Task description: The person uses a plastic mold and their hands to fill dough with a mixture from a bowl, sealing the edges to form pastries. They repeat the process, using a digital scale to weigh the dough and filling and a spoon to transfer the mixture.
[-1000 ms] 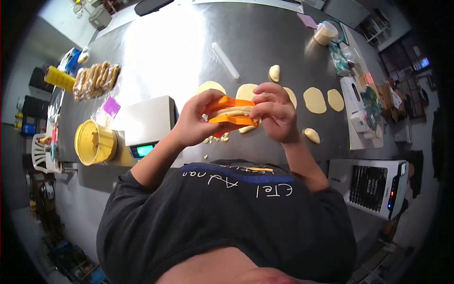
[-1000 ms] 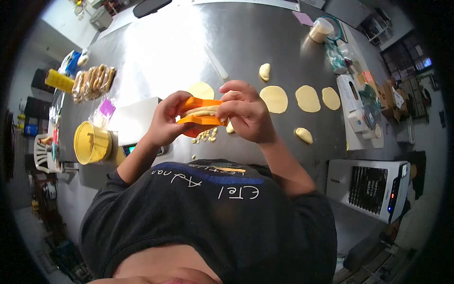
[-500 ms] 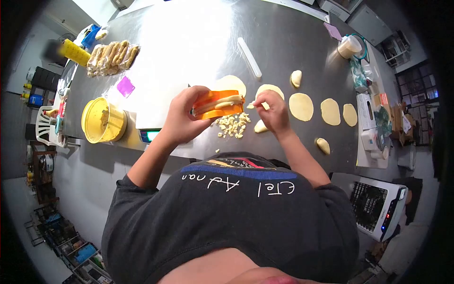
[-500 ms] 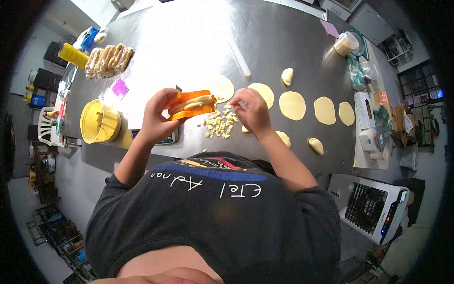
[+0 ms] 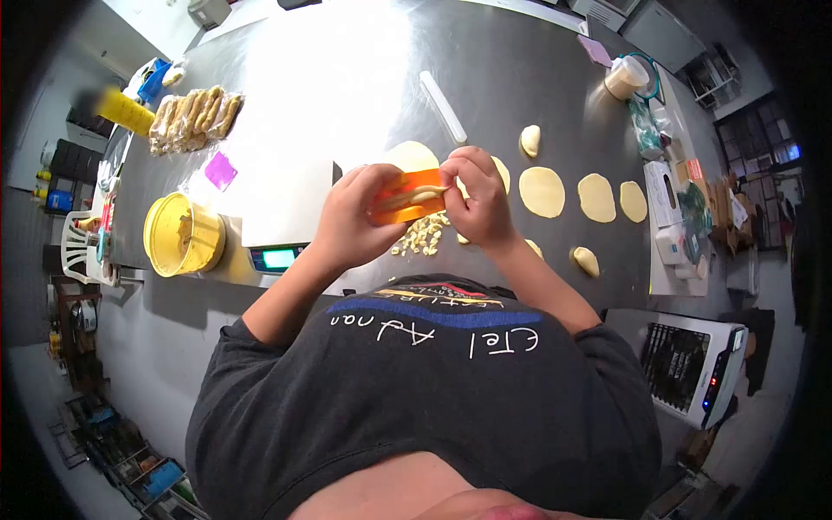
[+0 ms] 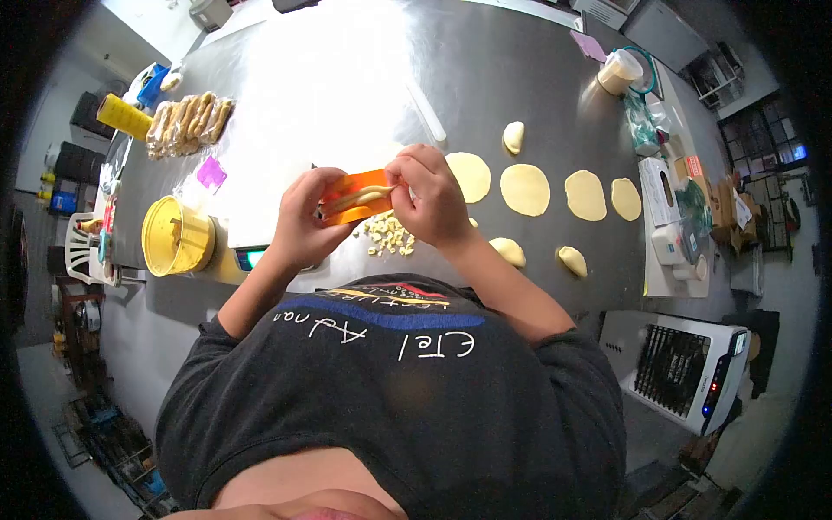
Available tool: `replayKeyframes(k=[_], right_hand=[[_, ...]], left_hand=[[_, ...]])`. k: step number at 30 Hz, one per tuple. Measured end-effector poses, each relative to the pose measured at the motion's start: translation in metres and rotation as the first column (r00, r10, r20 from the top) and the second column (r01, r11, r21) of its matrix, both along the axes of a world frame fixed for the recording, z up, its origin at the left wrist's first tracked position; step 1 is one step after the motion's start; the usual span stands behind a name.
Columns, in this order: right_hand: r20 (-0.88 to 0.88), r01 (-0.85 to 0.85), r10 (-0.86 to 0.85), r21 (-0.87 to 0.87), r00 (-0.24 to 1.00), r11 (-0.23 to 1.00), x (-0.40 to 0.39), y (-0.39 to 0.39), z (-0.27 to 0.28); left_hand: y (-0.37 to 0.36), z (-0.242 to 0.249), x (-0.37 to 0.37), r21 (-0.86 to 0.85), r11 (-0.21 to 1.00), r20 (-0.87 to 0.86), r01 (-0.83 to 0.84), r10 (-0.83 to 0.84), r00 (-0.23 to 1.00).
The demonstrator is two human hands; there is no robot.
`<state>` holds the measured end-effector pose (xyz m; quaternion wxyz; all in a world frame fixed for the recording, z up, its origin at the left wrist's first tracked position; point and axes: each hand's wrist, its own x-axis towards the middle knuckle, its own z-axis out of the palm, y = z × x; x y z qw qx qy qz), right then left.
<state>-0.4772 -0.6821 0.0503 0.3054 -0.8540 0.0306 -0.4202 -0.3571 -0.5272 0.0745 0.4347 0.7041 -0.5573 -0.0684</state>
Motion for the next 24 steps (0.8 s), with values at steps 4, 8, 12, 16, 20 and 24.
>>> replayKeyframes(k=[4, 8, 12, 16, 20, 24], right_hand=[[0.093, -0.014, 0.004, 0.102, 0.996, 0.995, -0.002, -0.005, -0.004], [0.055, -0.16, 0.152, 0.178, 0.987, 0.971, -0.007, -0.004, 0.013], [0.002, -0.239, 0.239, 0.038, 0.971, 0.97, -0.009, -0.02, 0.003], [-0.048, -0.141, 0.142, 0.029, 0.989, 0.99, -0.009, -0.017, -0.001], [0.049, -0.006, 0.003, 0.071, 0.999, 0.997, -0.005, -0.027, -0.003], [-0.043, 0.011, -0.004, 0.143, 0.999, 0.99, -0.007, -0.036, 0.0]], left_hand=[[-0.004, 0.001, -0.002, -0.006, 1.0, -0.088, -0.004, 0.003, 0.996], [-0.001, 0.001, 0.0, -0.043, 0.999, -0.113, -0.002, -0.003, 0.994], [0.0, 0.004, -0.002, -0.01, 1.0, -0.103, 0.002, -0.003, 0.995], [0.0, -0.003, -0.003, -0.003, 1.0, -0.09, 0.018, -0.018, 0.996], [0.002, -0.001, 0.002, -0.026, 1.0, -0.072, -0.01, 0.008, 0.997], [0.006, -0.001, 0.004, -0.021, 1.0, -0.061, -0.023, 0.022, 0.998]])
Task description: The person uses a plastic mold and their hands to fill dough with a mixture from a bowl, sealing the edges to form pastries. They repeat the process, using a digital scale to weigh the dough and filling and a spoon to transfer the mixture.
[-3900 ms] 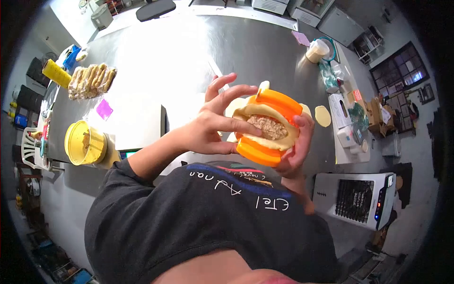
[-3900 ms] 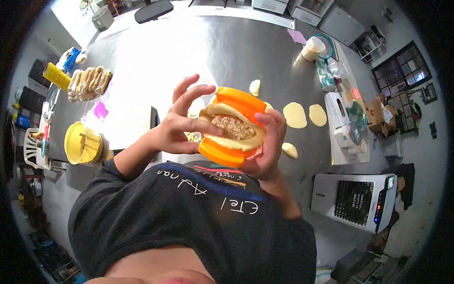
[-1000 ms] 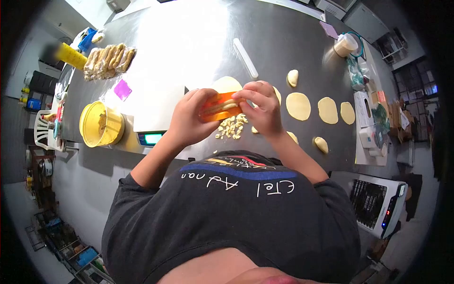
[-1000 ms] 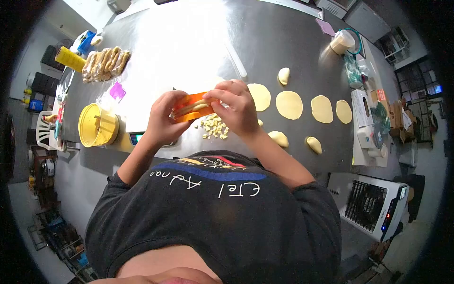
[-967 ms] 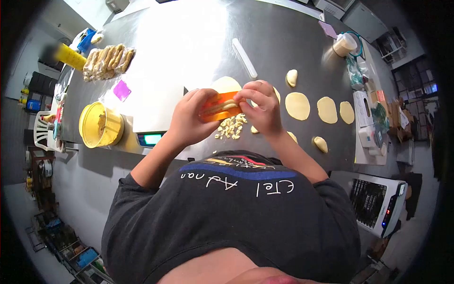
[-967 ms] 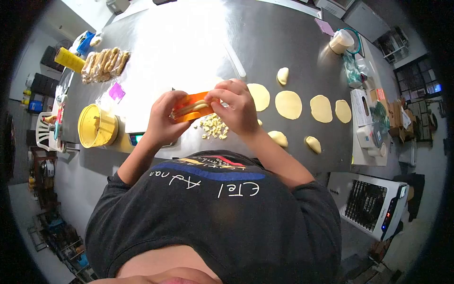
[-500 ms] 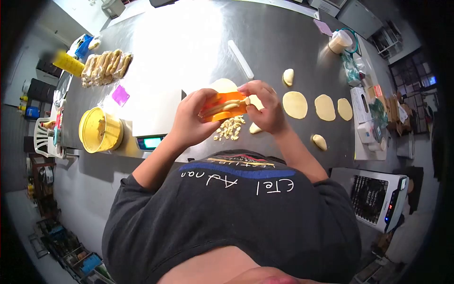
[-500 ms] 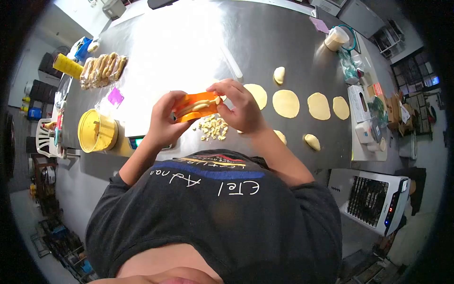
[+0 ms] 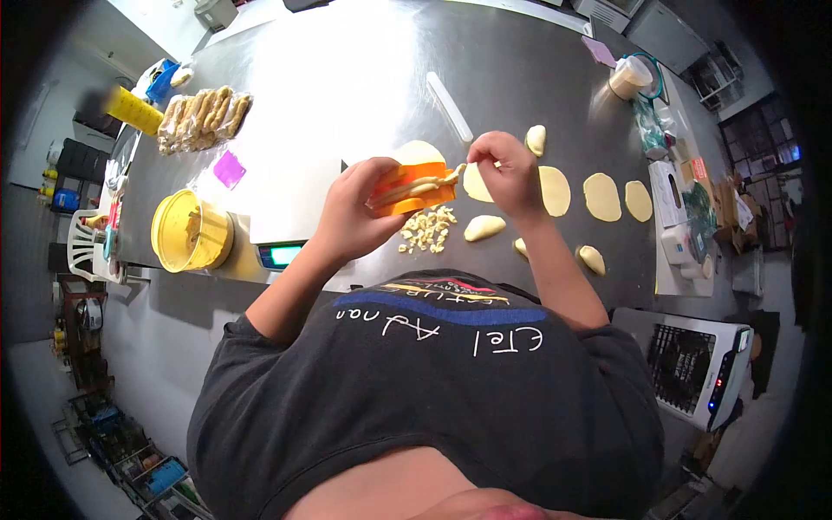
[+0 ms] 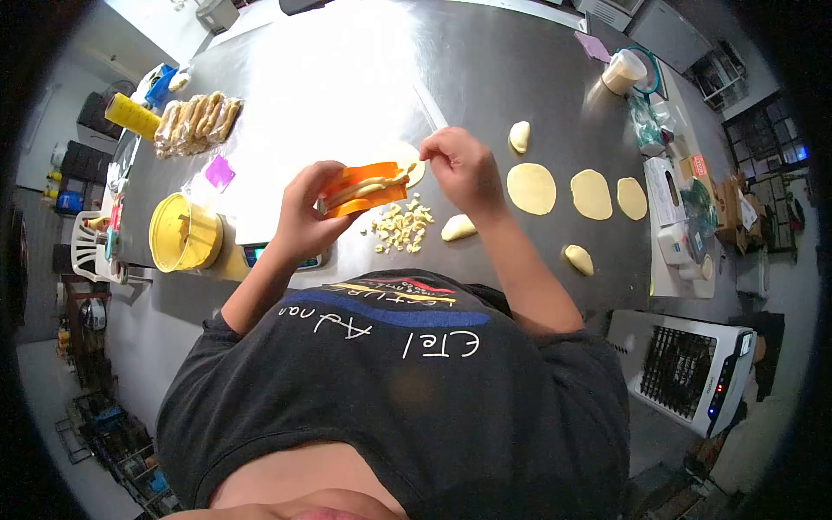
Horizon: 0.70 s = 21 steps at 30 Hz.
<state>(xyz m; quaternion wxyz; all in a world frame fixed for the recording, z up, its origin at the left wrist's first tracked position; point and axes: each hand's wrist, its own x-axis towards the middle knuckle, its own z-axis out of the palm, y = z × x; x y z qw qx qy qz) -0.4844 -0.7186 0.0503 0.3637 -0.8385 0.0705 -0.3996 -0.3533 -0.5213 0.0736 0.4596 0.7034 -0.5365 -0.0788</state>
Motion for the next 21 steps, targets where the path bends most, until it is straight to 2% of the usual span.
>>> replayKeyframes(k=[1, 2, 3, 5, 8, 12, 15, 17, 18, 21], right_hand=[[-0.002, 0.008, -0.008, -0.044, 1.0, 0.999, 0.0, -0.003, -0.001], [-0.055, 0.023, -0.021, 0.037, 0.998, 0.999, -0.001, -0.004, -0.002], [-0.057, 0.022, -0.02, 0.035, 0.998, 0.999, 0.0, -0.001, 0.003], [0.073, -0.058, 0.071, -0.167, 0.995, 0.984, 0.003, 0.009, 0.014], [-0.001, -0.147, 0.148, -0.157, 0.989, 0.977, 0.003, 0.02, 0.008], [-0.033, -0.155, 0.151, -0.178, 0.988, 0.972, 0.004, 0.017, 0.001], [-0.018, -0.129, 0.128, -0.151, 0.992, 0.98, 0.005, 0.017, -0.003], [0.009, 0.047, -0.046, -0.063, 0.999, 0.997, 0.007, 0.008, -0.014], [0.05, 0.077, -0.074, -0.068, 0.996, 0.995, 0.009, 0.005, -0.015], [-0.008, 0.026, -0.028, -0.16, 1.0, 0.987, 0.006, -0.003, -0.013]], left_hand=[[0.001, 0.0, 0.001, -0.001, 1.0, 0.001, -0.002, 0.002, 1.0], [0.001, 0.0, 0.001, 0.007, 1.0, 0.004, -0.003, 0.003, 1.0], [0.001, 0.001, 0.001, 0.016, 1.0, 0.005, -0.003, 0.002, 1.0], [0.002, 0.001, 0.0, 0.012, 1.0, 0.013, 0.002, -0.002, 1.0], [0.002, 0.001, -0.002, 0.013, 1.0, 0.024, 0.003, -0.003, 1.0], [0.001, 0.001, -0.004, 0.029, 1.0, 0.004, -0.009, 0.009, 1.0], [0.0, 0.003, -0.005, 0.033, 0.999, -0.033, -0.006, 0.007, 0.999], [0.003, 0.003, -0.002, 0.04, 0.999, -0.005, -0.024, 0.025, 1.0], [0.004, 0.002, -0.001, 0.048, 0.998, 0.021, -0.039, 0.038, 0.999], [0.007, 0.001, 0.003, 0.051, 0.998, 0.012, -0.043, 0.043, 0.999]])
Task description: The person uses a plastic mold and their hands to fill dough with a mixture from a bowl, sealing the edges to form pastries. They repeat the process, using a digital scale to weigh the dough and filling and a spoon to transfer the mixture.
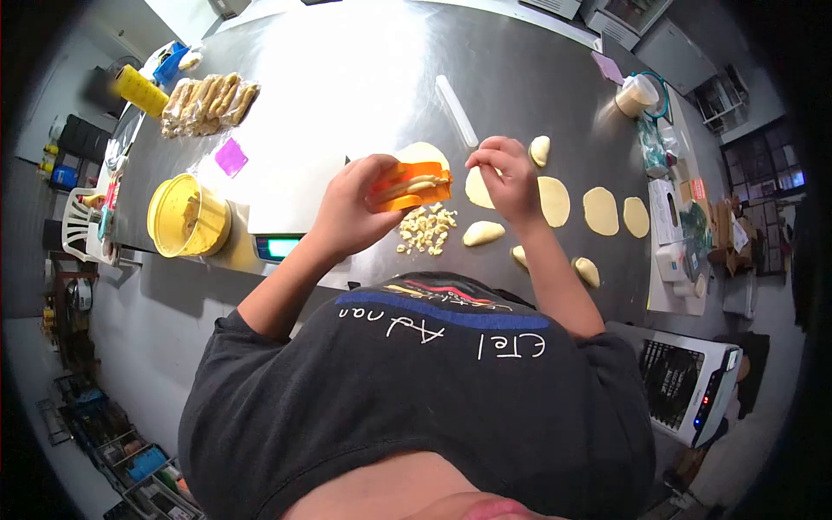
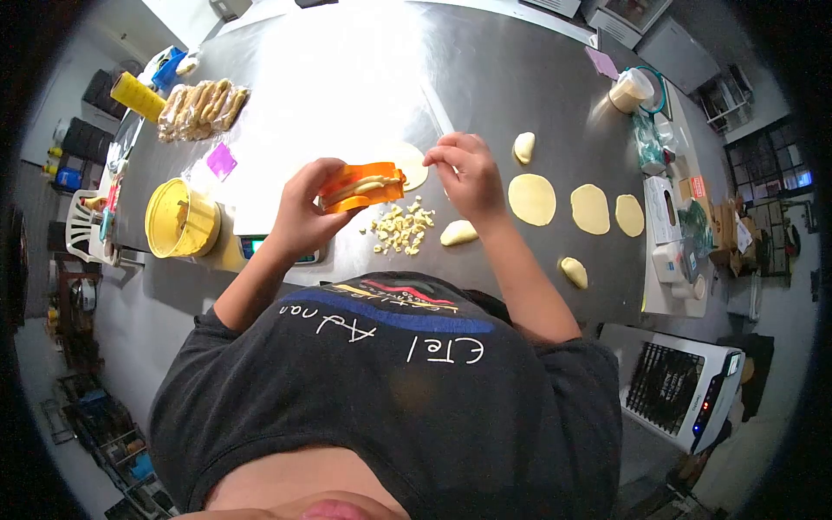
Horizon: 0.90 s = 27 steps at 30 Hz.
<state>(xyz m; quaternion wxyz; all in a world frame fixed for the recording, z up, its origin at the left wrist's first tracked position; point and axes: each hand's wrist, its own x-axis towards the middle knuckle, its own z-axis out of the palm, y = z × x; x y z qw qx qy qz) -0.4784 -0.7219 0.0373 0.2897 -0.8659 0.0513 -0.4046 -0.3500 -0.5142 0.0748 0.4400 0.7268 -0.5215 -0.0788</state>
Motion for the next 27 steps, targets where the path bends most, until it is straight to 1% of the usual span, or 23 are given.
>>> replayKeyframes(k=[1, 4, 5, 7, 8, 10, 11, 12, 14, 16, 18, 20, 22, 24, 25, 26, 27], right_hand=[[-0.067, -0.023, 0.022, -0.002, 0.998, 1.0, -0.003, -0.002, 0.002], [-0.093, -0.054, 0.055, 0.019, 0.994, 0.998, -0.002, 0.0, 0.01], [-0.095, -0.056, 0.057, 0.02, 0.994, 0.998, -0.002, 0.001, 0.015], [-0.071, -0.168, 0.156, -0.202, 0.985, 0.965, 0.0, 0.006, 0.031], [-0.073, -0.167, 0.155, -0.199, 0.985, 0.966, 0.002, 0.011, 0.038], [-0.076, -0.316, 0.307, -0.254, 0.949, 0.914, 0.004, 0.021, 0.048], [-0.107, -0.364, 0.348, -0.299, 0.932, 0.882, 0.007, 0.018, 0.046], [-0.107, -0.363, 0.347, -0.298, 0.932, 0.883, 0.008, 0.017, 0.046], [-0.122, -0.435, 0.417, -0.278, 0.9, 0.857, 0.011, 0.016, 0.046], [-0.122, -0.449, 0.433, -0.292, 0.893, 0.844, 0.012, 0.016, 0.044], [-0.12, -0.46, 0.446, -0.307, 0.887, 0.833, 0.013, 0.016, 0.043], [-0.129, -0.468, 0.452, -0.342, 0.882, 0.815, 0.011, 0.016, 0.043], [-0.137, -0.471, 0.453, -0.341, 0.881, 0.814, 0.01, 0.012, 0.039], [-0.143, -0.476, 0.455, -0.342, 0.879, 0.811, 0.006, 0.005, 0.035], [-0.125, -0.429, 0.413, -0.365, 0.902, 0.827, 0.003, 0.0, 0.033], [-0.107, -0.383, 0.372, -0.387, 0.922, 0.839, 0.001, -0.005, 0.031], [-0.087, -0.336, 0.327, -0.373, 0.941, 0.865, -0.001, -0.007, 0.028]], left_hand=[[0.001, 0.0, 0.001, -0.001, 1.0, -0.002, -0.005, 0.005, 1.0], [0.003, 0.004, 0.001, 0.019, 1.0, -0.006, 0.017, -0.017, 1.0], [0.002, 0.007, 0.001, 0.039, 0.999, -0.038, 0.035, -0.033, 0.999], [0.001, 0.011, -0.002, 0.061, 0.997, -0.073, 0.055, -0.05, 0.996], [0.0, 0.013, -0.003, 0.075, 0.994, -0.091, 0.08, -0.073, 0.993], [-0.001, 0.013, -0.006, 0.09, 0.99, -0.11, 0.107, -0.097, 0.989], [-0.001, 0.013, -0.007, 0.079, 0.99, -0.117, 0.116, -0.107, 0.987], [-0.001, 0.013, -0.008, 0.068, 0.99, -0.124, 0.125, -0.116, 0.985], [-0.001, 0.014, -0.01, 0.076, 0.989, -0.149, 0.126, -0.113, 0.982], [-0.001, 0.017, -0.011, 0.083, 0.989, -0.175, 0.122, -0.106, 0.979], [-0.001, 0.019, -0.012, 0.101, 0.986, -0.142, 0.132, -0.117, 0.983], [-0.001, 0.014, -0.012, 0.093, 0.987, -0.141, 0.131, -0.117, 0.983], [-0.002, 0.013, -0.013, 0.085, 0.988, -0.141, 0.132, -0.12, 0.983], [-0.003, 0.015, -0.013, 0.083, 0.988, -0.183, 0.131, -0.114, 0.976], [-0.003, 0.016, -0.012, 0.082, 0.988, -0.184, 0.13, -0.113, 0.976], [-0.003, 0.016, -0.01, 0.07, 0.992, -0.145, 0.101, -0.09, 0.985], [-0.002, 0.016, -0.009, 0.057, 0.996, -0.107, 0.072, -0.065, 0.992]])
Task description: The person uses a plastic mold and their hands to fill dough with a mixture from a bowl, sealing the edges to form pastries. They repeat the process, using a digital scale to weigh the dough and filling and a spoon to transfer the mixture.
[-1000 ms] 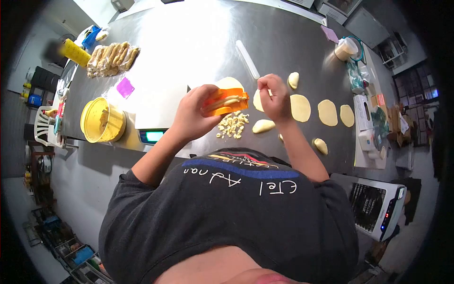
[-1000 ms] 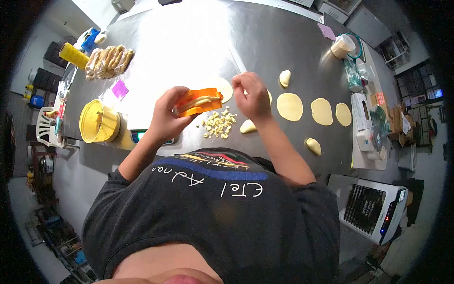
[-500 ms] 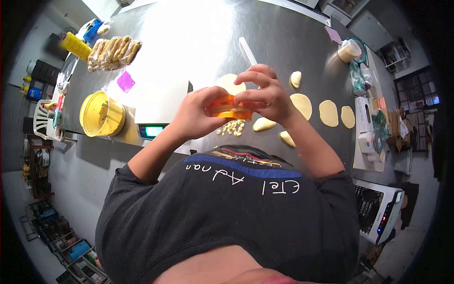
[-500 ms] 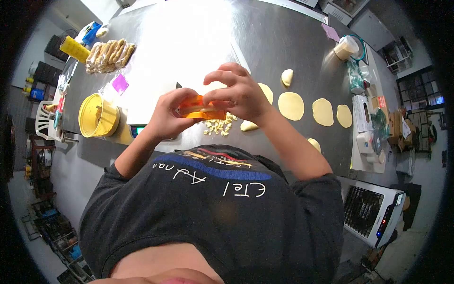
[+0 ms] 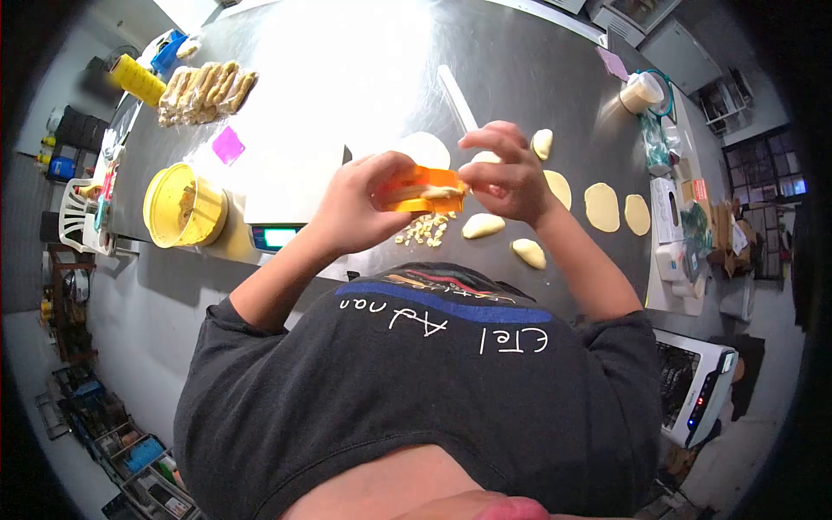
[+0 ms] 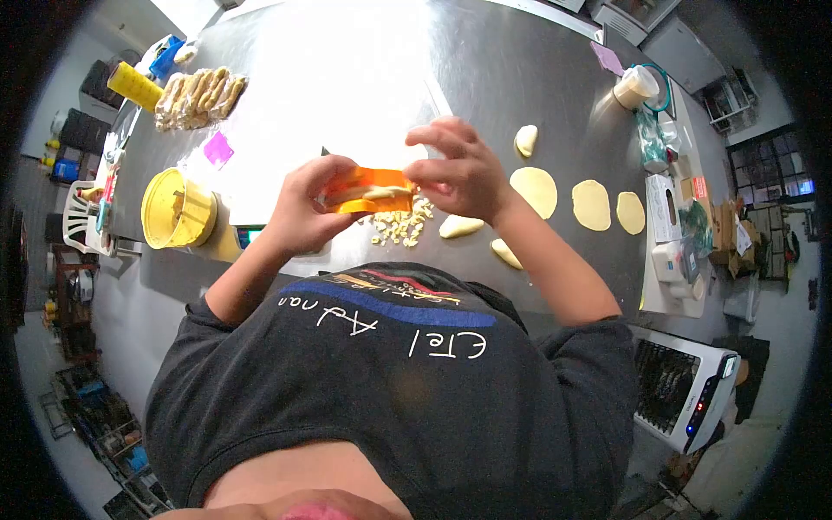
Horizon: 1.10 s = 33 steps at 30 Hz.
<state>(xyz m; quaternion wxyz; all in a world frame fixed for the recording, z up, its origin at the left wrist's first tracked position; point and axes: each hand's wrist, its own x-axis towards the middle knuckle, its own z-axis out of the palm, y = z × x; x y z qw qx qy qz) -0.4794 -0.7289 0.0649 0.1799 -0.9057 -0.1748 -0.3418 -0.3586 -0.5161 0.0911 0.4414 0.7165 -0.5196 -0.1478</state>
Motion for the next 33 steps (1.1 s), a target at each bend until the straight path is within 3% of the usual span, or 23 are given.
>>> replayKeyframes(k=[1, 4, 7, 9, 12, 23, 28, 31, 33], right_hand=[[-0.003, -0.005, 0.005, -0.001, 1.0, 1.0, -0.002, -0.002, -0.001], [0.022, 0.232, -0.231, -0.015, 0.973, 0.973, -0.007, -0.005, 0.003], [-0.031, 0.26, -0.259, 0.037, 0.965, 0.965, -0.007, 0.0, 0.016], [-0.041, 0.241, -0.24, 0.021, 0.97, 0.97, -0.004, 0.006, 0.026], [-0.026, -0.015, 0.014, -0.039, 1.0, 0.999, 0.009, 0.017, 0.033], [-0.053, -0.156, 0.155, -0.028, 0.987, 0.987, 0.021, 0.004, 0.006], [-0.084, 0.036, -0.041, -0.061, 0.996, 0.997, -0.001, -0.018, -0.008], [-0.059, 0.134, -0.137, -0.05, 0.989, 0.99, -0.008, -0.019, -0.009], [-0.175, 0.175, -0.152, 0.12, 0.973, 0.977, -0.008, -0.021, -0.009]], left_hand=[[0.001, 0.001, 0.003, -0.001, 1.0, -0.003, -0.005, 0.005, 1.0], [0.001, 0.006, 0.01, -0.025, 1.0, 0.169, -0.008, 0.012, 0.986], [-0.002, 0.006, 0.014, -0.071, 0.997, 0.286, 0.006, 0.015, 0.958], [-0.005, 0.008, 0.014, -0.053, 0.998, 0.278, 0.028, -0.012, 0.961], [-0.009, 0.011, 0.013, -0.014, 0.998, 0.26, 0.068, -0.062, 0.964], [-0.008, 0.006, 0.012, 0.044, 0.998, 0.202, 0.043, -0.051, 0.978], [-0.006, 0.006, 0.02, 0.023, 1.0, 0.069, -0.021, 0.019, 0.997], [-0.006, 0.01, 0.021, 0.04, 0.999, 0.099, -0.023, 0.019, 0.995], [-0.008, 0.006, 0.02, 0.046, 0.999, 0.077, -0.021, 0.018, 0.997]])
